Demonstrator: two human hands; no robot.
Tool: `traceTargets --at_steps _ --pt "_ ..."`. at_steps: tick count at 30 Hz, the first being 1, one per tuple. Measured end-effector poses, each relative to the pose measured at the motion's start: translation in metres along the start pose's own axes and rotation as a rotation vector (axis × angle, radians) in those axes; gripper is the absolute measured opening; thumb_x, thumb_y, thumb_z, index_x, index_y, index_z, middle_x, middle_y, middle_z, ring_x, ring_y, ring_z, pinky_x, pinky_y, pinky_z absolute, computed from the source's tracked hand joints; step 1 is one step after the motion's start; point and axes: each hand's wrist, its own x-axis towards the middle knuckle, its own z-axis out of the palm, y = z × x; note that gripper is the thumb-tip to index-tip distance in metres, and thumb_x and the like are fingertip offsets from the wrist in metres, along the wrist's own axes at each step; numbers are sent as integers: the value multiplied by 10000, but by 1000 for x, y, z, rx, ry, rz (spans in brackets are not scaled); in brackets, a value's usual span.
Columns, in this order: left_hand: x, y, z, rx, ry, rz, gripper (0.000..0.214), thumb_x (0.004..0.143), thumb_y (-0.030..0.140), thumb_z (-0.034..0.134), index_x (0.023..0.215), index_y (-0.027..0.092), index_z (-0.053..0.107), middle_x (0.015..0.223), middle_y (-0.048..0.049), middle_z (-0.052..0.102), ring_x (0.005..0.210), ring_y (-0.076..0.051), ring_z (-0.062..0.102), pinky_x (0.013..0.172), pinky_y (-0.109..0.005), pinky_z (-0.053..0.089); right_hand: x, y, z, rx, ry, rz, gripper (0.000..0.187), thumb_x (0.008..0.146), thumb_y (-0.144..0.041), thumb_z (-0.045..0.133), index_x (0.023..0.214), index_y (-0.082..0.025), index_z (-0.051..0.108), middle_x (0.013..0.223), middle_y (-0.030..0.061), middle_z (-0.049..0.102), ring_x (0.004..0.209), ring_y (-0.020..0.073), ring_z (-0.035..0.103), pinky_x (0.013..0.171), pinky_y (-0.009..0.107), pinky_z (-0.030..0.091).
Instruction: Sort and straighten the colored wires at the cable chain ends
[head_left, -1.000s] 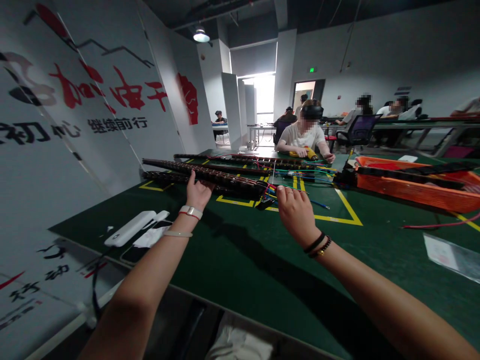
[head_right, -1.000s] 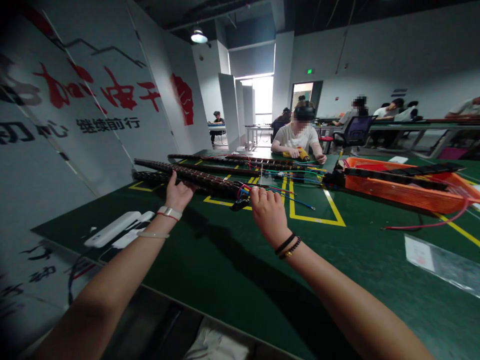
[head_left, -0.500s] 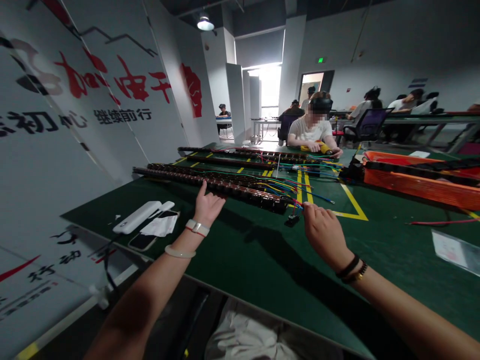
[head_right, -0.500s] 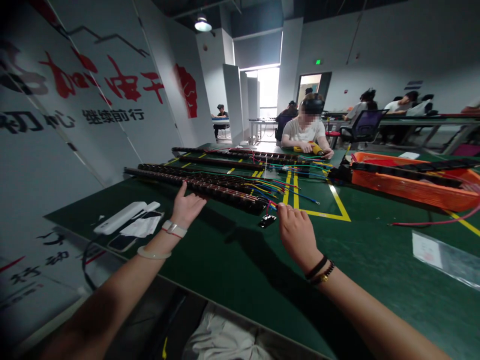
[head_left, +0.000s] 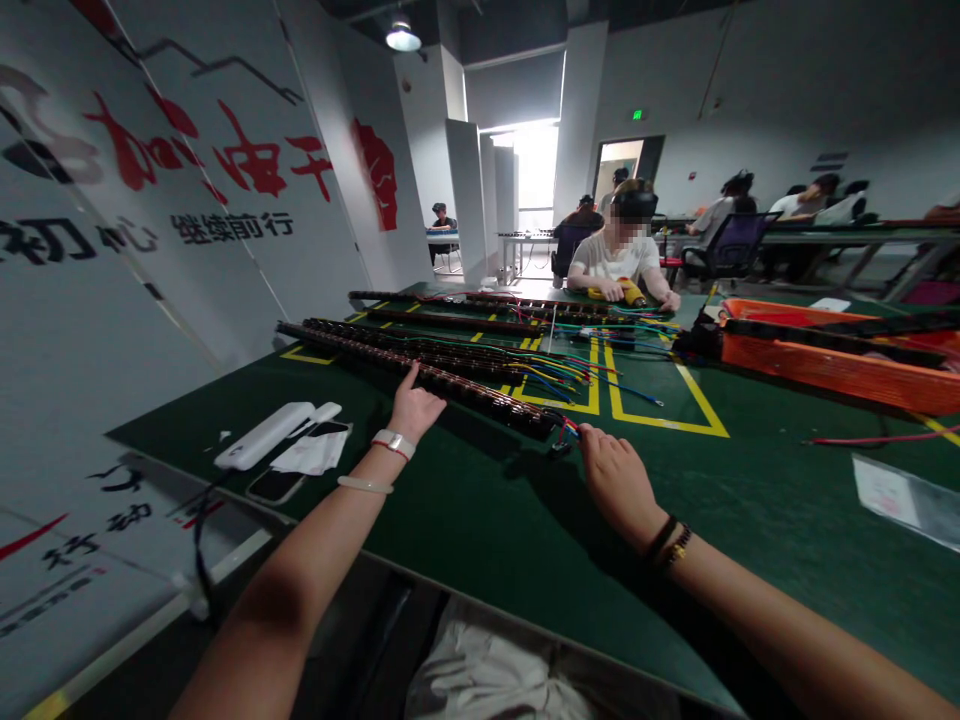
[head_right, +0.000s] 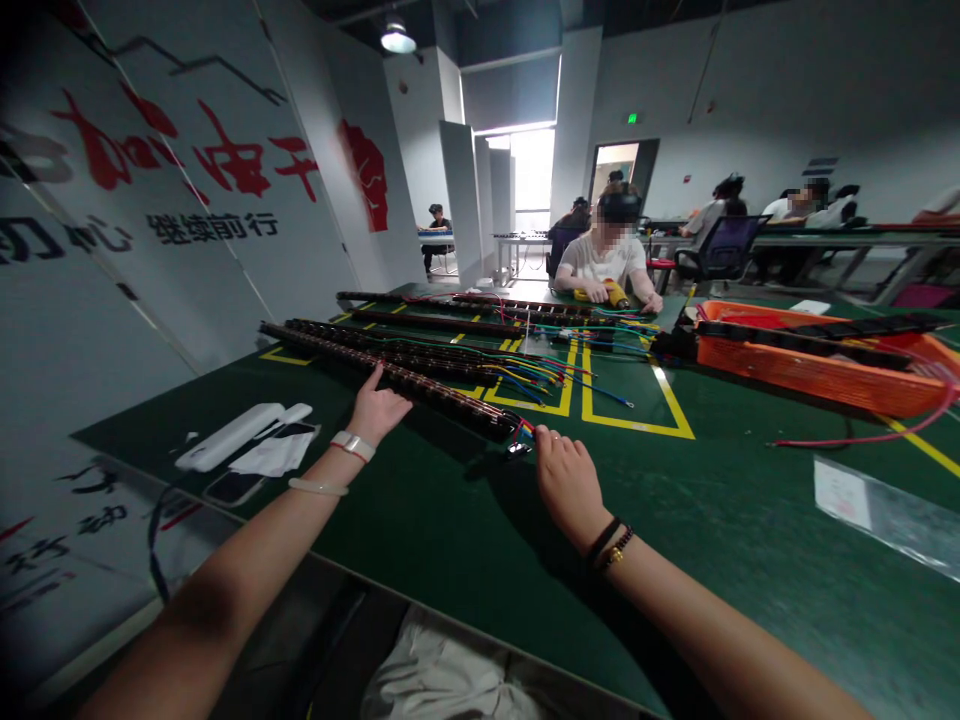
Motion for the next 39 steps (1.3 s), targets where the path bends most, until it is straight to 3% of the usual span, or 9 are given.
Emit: traceTargets --at_steps 9,13,15,19,22,26,29,35,39 --pt "-25 16 -8 8 147 43 429 833 379 541 1161 104 556 1031 -151 678 1010 -270 630 930 -445 474 6 -8 -9 83 48 -68 335 926 -109 309 1197 -58 499 1058 150 623 871 223 519 771 342 331" --pt "-50 22 -4 121 439 -103 648 811 233 555 1383 70 299 1334 -254 462 1223 -296 488 935 -441 470 4 -7 -7 78 33 -142 337 929 -115 308 1205 -74 497 1049 139 621 859 226 502 776 353 315" --pt "-70 18 2 193 433 -68 686 785 183 558 1403 89 274 1425 -253 344 1314 -297 374 975 -409 441 0 -5 -4 84 -10 -161 331 924 -112 322 1204 -84 496 1036 131 621 850 224 506 794 357 309" --pt "-113 -3 23 306 165 8 453 815 144 462 1264 89 472 1347 -213 470 1250 -277 463 1010 -395 412 -4 1 4 171 -131 -96 289 913 -111 379 1175 -132 501 991 103 635 872 215 541 850 362 283" --pt "-139 -26 42 463 -166 -235 300 851 172 438 1094 68 581 1177 -208 604 1111 -287 576 992 -437 417 -3 10 9 377 -220 -6 224 913 -247 478 1119 -167 518 958 65 653 877 190 559 887 352 264" --pt "-159 -60 68 814 -614 -588 264 878 272 484 1069 123 589 1126 -159 643 1034 -244 611 980 -416 398 -1 30 17 594 -264 60 443 805 -529 585 1099 -197 564 973 53 646 930 205 526 889 353 273" --pt "-159 -87 85 963 -845 -696 280 883 353 485 1039 146 590 1096 -132 656 984 -209 622 931 -393 417 0 42 21 671 -364 55 418 836 -570 510 1008 -209 633 923 46 649 900 196 523 866 349 279" --pt "-134 -142 103 1048 -1084 -747 265 851 384 536 989 166 594 1063 -86 646 850 -143 616 742 -280 440 2 47 20 770 -508 57 426 879 -542 451 936 -178 663 817 36 649 801 164 530 799 304 308" --pt "-118 -173 101 871 -989 -913 257 847 384 512 877 148 610 918 -84 670 706 -140 617 622 -260 415 5 49 18 865 -574 74 418 877 -521 469 962 -166 675 770 24 654 674 126 526 677 254 334"
